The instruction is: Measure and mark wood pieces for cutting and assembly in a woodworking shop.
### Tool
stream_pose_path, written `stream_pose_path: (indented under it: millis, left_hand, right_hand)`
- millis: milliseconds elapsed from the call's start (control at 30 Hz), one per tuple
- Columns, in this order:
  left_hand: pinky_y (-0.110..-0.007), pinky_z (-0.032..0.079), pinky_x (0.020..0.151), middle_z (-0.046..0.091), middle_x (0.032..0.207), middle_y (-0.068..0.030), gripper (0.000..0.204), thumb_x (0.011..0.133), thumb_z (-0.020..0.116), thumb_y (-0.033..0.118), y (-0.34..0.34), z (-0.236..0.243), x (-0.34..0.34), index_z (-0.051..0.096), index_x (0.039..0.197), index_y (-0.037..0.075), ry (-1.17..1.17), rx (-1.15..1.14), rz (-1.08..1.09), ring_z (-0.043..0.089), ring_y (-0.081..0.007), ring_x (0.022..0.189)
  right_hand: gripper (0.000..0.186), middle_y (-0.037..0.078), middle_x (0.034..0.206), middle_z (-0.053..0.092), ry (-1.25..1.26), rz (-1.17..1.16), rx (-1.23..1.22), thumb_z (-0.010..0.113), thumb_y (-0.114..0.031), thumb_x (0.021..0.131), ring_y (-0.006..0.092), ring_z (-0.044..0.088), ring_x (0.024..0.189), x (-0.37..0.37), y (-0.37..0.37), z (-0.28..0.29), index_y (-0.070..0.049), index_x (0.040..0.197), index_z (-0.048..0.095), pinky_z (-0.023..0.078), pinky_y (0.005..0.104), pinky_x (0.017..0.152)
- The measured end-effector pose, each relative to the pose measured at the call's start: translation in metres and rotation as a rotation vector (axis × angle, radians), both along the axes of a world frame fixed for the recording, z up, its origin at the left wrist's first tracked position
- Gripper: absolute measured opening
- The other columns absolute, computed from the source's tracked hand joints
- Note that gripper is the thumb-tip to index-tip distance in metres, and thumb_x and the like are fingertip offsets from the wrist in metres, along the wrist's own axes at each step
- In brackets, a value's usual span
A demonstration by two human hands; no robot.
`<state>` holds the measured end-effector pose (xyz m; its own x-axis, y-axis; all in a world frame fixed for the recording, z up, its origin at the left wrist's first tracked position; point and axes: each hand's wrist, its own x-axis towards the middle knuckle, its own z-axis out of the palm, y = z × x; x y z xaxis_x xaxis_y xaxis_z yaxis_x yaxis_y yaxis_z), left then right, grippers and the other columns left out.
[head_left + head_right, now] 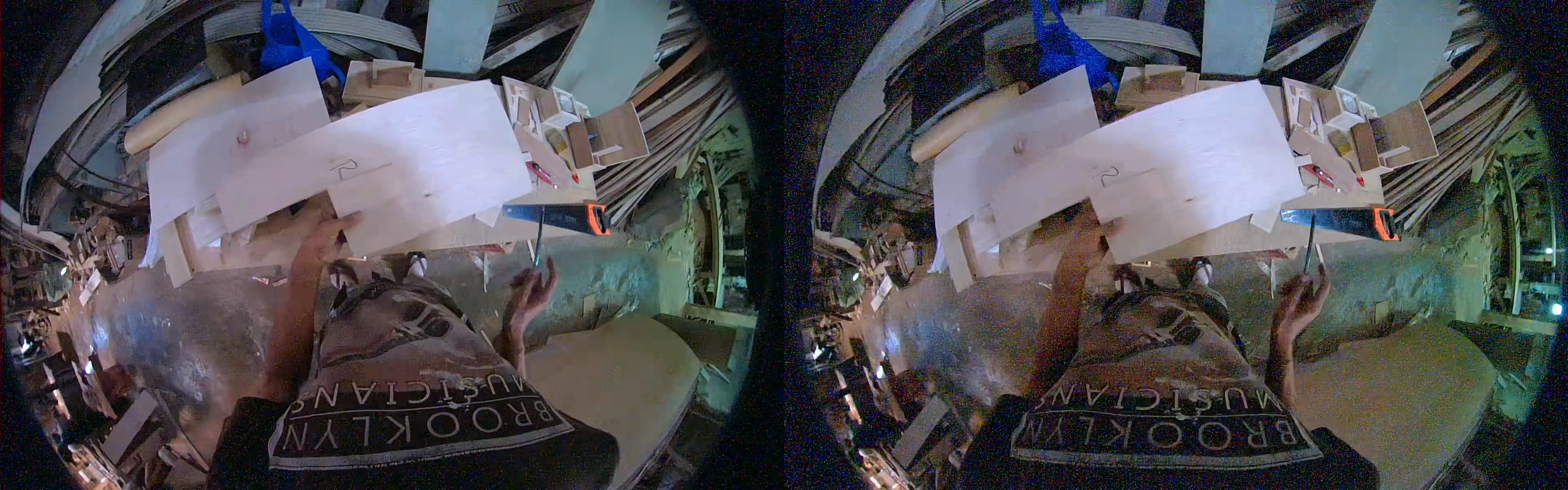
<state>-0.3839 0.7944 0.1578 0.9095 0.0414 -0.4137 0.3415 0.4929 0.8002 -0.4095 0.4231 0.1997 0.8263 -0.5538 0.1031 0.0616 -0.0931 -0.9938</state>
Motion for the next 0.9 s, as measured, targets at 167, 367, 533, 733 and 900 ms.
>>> stream_pose_path:
  millis: [167,367,533,733,900]
  left_hand:
    - [-0.036,0.054,0.086,0.065,0.117,-0.0103,0.043,0.086,0.071,0.013,0.019,0.010,0.000,0.057,0.124,-0.001,0.034,0.509,-0.323,0.064,-0.0192,0.104]
    - [-0.030,0.049,0.086,0.065,0.118,-0.0116,0.040,0.091,0.066,0.020,0.008,-0.006,-0.003,0.058,0.125,-0.001,-0.055,0.426,-0.094,0.061,-0.0171,0.102]
    - [-0.041,0.053,0.091,0.061,0.122,-0.0106,0.048,0.088,0.070,0.017,0.008,-0.039,0.002,0.053,0.130,0.001,0.205,0.080,-0.031,0.061,-0.0248,0.108]
    - [-0.046,0.054,0.090,0.060,0.123,-0.0100,0.053,0.087,0.071,0.017,0.007,-0.049,0.003,0.049,0.134,0.006,0.250,0.034,-0.009,0.061,-0.0250,0.109]
    - [-0.045,0.052,0.090,0.060,0.125,-0.0090,0.055,0.087,0.071,0.023,0.004,-0.039,-0.001,0.048,0.134,0.008,0.188,0.080,-0.021,0.061,-0.0252,0.108]
  right_hand:
    - [0.031,0.008,0.079,0.064,0.082,0.674,-0.564,0.053,-0.011,0.098,0.0104,0.062,0.072,0.045,0.053,0.009,0.001,0.126,0.059,0.052,0.0253,0.067]
    - [0.029,0.009,0.082,0.067,0.006,0.788,-0.456,0.056,-0.008,0.096,0.0110,0.062,0.065,0.095,0.101,-0.037,-0.001,0.123,0.062,0.052,0.0259,0.060]
    - [0.029,0.013,0.081,0.068,-0.053,0.824,-0.593,0.058,-0.008,0.094,0.0157,0.063,0.064,0.102,0.101,-0.037,0.000,0.121,0.062,0.053,0.0288,0.061]
    - [0.027,0.020,0.085,0.067,-0.257,0.864,-0.756,0.058,-0.005,0.090,0.0346,0.066,0.070,0.105,0.126,-0.033,0.000,0.115,0.064,0.053,0.0395,0.062]
    - [0.023,0.020,0.083,0.065,-0.187,0.950,-0.849,0.057,-0.004,0.087,0.0381,0.064,0.073,0.108,0.131,-0.017,0.000,0.109,0.065,0.052,0.0435,0.062]
